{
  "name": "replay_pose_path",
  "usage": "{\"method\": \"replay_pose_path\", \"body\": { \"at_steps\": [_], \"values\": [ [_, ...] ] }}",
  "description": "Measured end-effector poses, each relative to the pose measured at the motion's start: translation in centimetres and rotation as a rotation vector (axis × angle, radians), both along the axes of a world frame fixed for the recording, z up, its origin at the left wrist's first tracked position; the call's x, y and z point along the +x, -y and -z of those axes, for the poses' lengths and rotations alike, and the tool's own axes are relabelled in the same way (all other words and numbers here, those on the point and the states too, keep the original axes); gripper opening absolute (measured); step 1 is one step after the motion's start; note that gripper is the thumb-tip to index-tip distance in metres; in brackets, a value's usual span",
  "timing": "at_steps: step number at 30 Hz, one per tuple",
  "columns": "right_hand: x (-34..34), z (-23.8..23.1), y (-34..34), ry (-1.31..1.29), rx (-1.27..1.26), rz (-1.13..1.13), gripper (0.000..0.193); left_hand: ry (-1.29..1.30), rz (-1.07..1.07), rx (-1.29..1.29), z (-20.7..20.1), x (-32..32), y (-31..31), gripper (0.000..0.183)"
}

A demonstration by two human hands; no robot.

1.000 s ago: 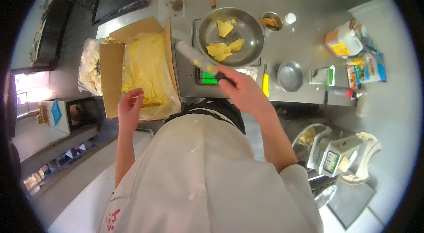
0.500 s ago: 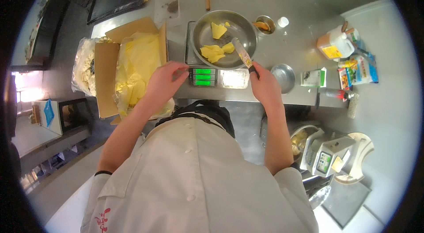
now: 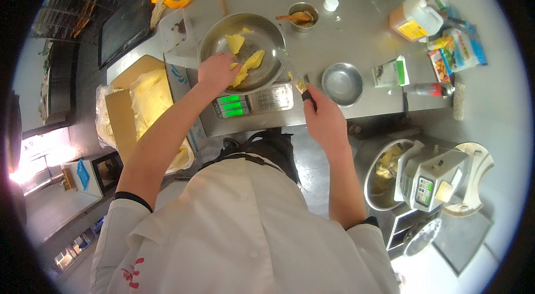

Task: The person cuts a large block of butter into smaller pieces using a knife and places them into a metal bowl on a digital scale. They then add a powdered ingredient from a small packet into the bowl. Finally, the person walks to an oven and opens the door.

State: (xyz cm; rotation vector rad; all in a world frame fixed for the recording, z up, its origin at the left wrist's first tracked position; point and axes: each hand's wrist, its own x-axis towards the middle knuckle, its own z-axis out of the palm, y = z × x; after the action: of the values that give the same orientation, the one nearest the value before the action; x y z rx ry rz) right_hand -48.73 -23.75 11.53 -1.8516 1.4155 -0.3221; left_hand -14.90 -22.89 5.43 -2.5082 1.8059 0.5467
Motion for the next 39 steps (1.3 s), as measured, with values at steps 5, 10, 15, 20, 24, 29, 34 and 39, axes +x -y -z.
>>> {"method": "replay_pose_path", "body": {
  "at_steps": [5, 10, 15, 20, 24, 29, 34, 39],
  "values": [
    [-0.6, -3.5, 0.6, -0.033, 0.133, 0.019, 0.044, -0.048, -0.169, -0.203, 2.8, 1.9, 5.6, 0.042],
    [-2.5, -3.8, 0.2, -0.039, 0.168, 0.042, 0.042, 0.084, -0.177, -0.111, 6.0, 1.3, 9.9, 0.046],
    [-4.7, -3.4, -1.2, 0.014, 0.154, 0.091, 0.042, 0.283, -0.054, -0.119, 8.0, 0.9, 11.2, 0.037],
    [-5.0, -3.8, -0.9, 0.004, 0.228, 0.123, 0.041, 0.308, 0.061, -0.114, 8.3, 0.1, 12.5, 0.027],
    [-4.8, -3.6, -0.4, 0.050, 0.192, 0.134, 0.041, 0.269, 0.180, -0.146, 7.5, -1.0, 12.9, 0.026],
    [-4.0, -4.0, 0.3, 0.026, 0.210, 0.091, 0.041, 0.241, 0.256, -0.182, 8.2, -0.5, 12.7, 0.023],
    [-3.9, -3.5, 0.2, 0.068, 0.109, 0.079, 0.041, -0.041, 0.175, -0.207, 3.2, 0.4, 10.7, 0.021],
    [-4.4, -3.1, 0.3, 0.098, 0.185, 0.133, 0.045, -0.184, -0.018, -0.486, -6.7, 5.1, -1.5, 0.034]
  ]
}}
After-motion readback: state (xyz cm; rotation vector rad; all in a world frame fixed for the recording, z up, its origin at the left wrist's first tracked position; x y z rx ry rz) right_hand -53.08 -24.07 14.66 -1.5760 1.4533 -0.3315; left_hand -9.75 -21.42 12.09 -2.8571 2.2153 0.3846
